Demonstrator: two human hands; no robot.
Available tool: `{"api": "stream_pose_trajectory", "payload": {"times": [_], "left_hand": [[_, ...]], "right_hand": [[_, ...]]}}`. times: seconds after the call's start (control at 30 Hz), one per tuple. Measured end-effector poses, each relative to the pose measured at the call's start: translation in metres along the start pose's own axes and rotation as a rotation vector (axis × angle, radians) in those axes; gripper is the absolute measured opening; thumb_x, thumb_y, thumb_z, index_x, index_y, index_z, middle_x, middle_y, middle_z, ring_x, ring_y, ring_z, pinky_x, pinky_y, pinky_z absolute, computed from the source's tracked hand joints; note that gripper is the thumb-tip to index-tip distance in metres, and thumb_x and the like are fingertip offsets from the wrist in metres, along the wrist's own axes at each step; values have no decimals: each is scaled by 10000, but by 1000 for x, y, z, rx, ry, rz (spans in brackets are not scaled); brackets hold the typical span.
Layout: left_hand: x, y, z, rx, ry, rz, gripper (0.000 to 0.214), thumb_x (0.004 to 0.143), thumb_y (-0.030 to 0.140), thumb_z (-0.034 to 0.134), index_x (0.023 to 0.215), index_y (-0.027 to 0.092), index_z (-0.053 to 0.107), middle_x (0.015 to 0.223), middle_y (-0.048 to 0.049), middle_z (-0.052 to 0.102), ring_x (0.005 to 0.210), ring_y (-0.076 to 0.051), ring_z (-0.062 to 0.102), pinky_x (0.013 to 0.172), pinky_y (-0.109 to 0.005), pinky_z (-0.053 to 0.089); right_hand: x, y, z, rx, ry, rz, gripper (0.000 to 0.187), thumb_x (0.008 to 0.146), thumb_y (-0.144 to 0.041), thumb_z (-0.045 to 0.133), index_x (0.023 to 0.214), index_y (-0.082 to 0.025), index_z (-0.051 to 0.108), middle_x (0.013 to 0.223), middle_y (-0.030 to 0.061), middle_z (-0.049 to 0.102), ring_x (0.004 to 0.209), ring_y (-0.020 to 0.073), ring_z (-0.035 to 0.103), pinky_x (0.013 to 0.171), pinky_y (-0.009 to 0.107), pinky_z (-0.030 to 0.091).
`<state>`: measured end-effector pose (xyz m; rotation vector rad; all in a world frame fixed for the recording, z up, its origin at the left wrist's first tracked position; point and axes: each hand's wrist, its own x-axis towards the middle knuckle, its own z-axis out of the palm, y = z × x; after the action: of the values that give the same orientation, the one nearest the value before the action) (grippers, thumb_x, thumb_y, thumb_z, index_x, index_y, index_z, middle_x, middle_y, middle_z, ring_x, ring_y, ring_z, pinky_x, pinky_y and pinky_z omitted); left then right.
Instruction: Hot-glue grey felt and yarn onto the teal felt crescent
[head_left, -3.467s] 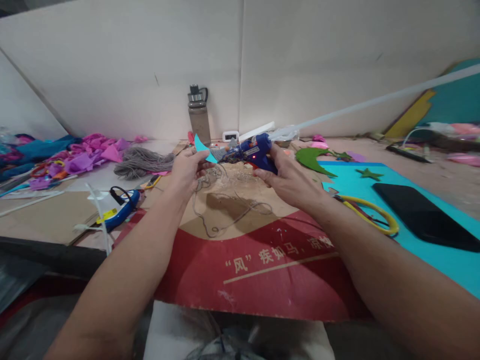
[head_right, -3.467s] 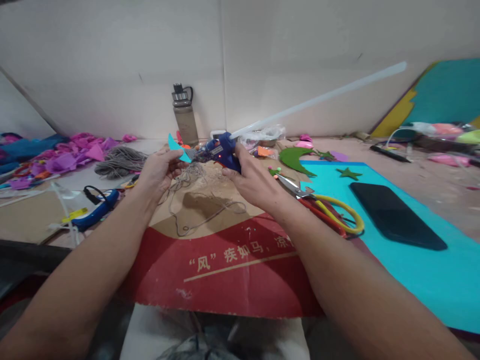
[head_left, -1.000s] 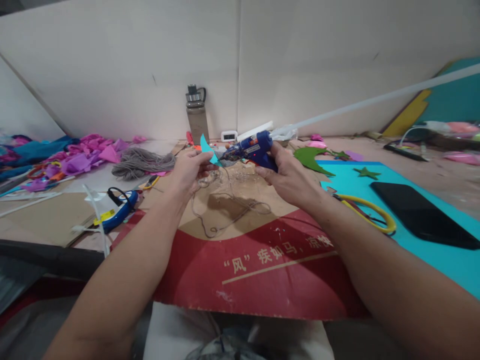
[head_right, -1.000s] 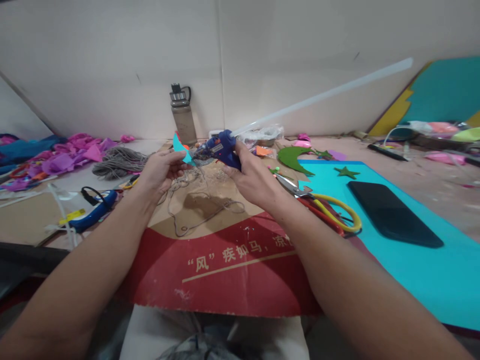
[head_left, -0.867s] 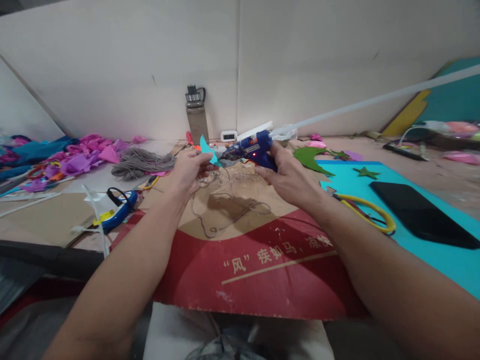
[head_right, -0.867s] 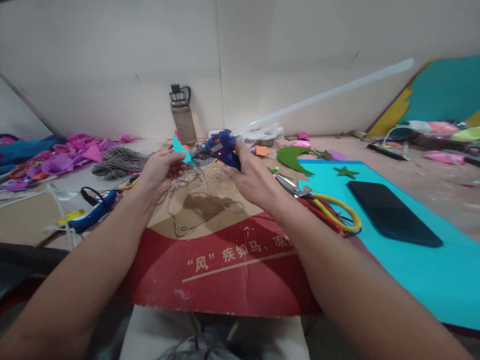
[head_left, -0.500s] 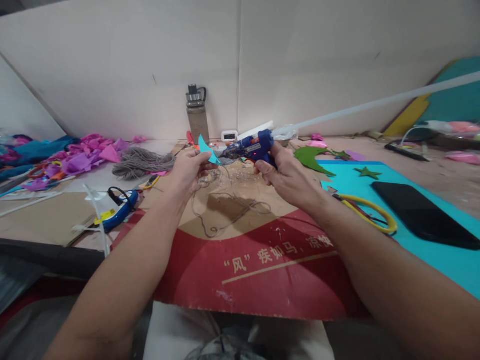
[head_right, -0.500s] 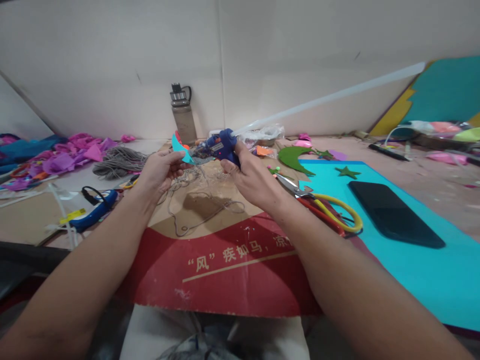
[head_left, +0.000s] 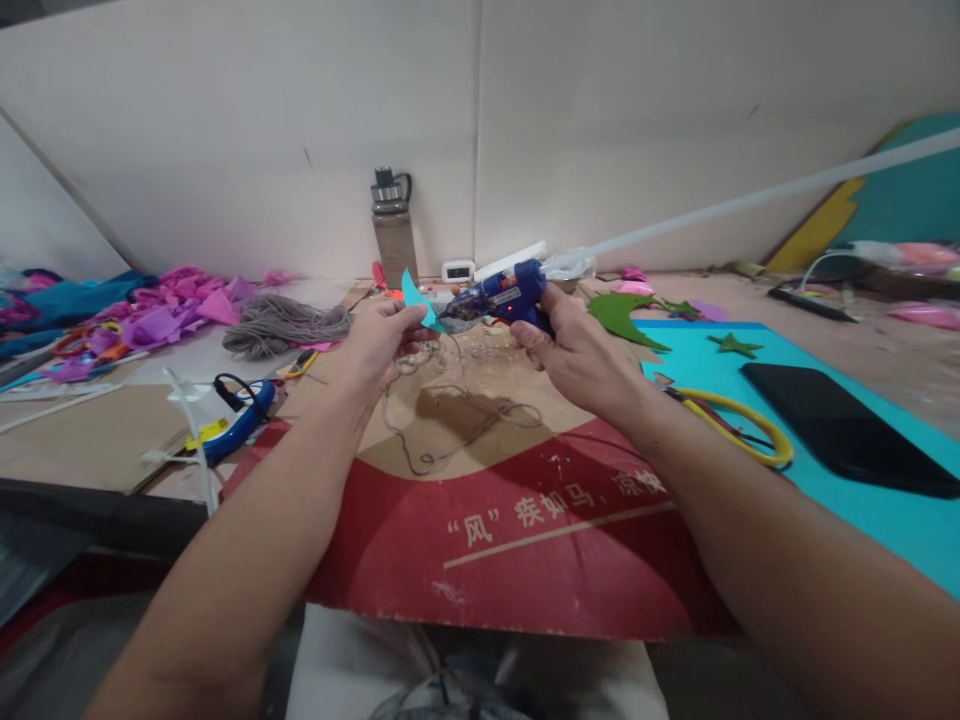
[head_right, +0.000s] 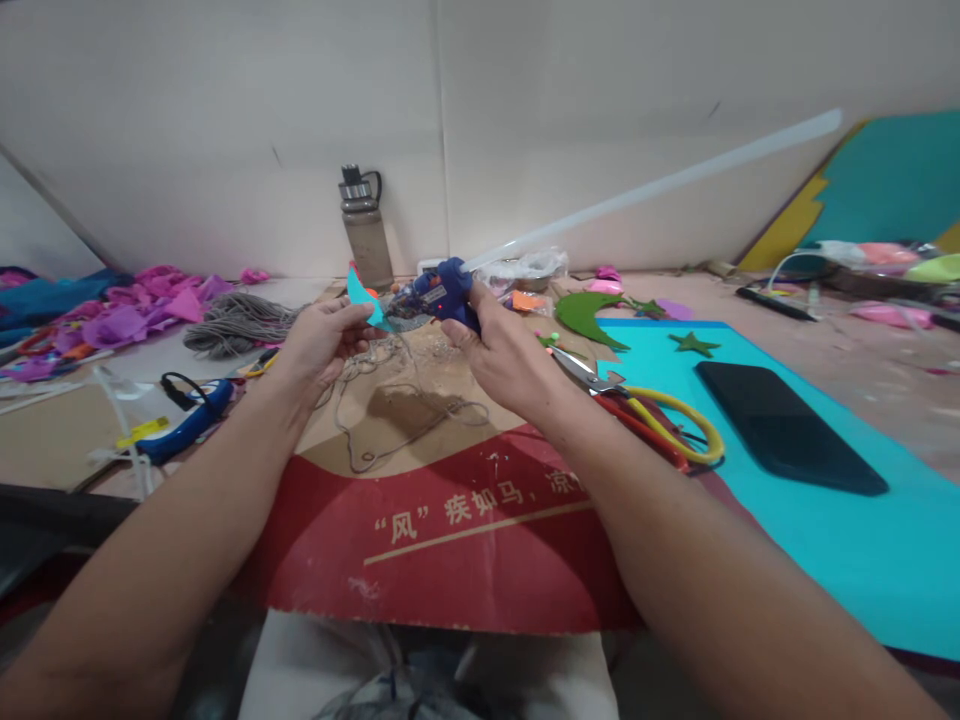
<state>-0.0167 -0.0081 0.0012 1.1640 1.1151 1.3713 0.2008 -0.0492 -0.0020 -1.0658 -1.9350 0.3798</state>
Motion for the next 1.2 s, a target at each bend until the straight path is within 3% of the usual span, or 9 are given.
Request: {"api": "stream_pose_trajectory", "payload": {"times": [0.4, 0.9, 1.2], "left_hand": [[2, -5, -1, 18, -39, -4, 195, 630, 233, 757, 730, 150, 612, 651, -39, 669, 556, -119, 655, 397, -147, 365], [5, 0, -4, -11, 42, 34, 122, 650, 196, 682, 735, 134, 620, 640, -23, 664, 529, -99, 639, 400, -141, 367], [5, -1, -3, -13, 12, 24, 107, 653, 187, 677, 722, 128, 618, 627, -24, 659, 504, -92, 627, 387, -141, 360]], "right_hand": [[0, -3, 0, 5, 11, -2, 299, 909, -310, 449, 1175, -184, 501, 890, 78, 598, 839, 230, 561, 782, 424, 488], [0, -3, 0, 17, 1, -31, 309, 905, -258, 457, 1196, -165, 503, 944, 85, 599, 912, 237, 552, 769, 384, 472], [0, -3, 0, 19, -2, 2, 330, 903, -272, 457, 1205, -152, 514, 930, 91, 605, 887, 235, 561, 760, 381, 472]]}}
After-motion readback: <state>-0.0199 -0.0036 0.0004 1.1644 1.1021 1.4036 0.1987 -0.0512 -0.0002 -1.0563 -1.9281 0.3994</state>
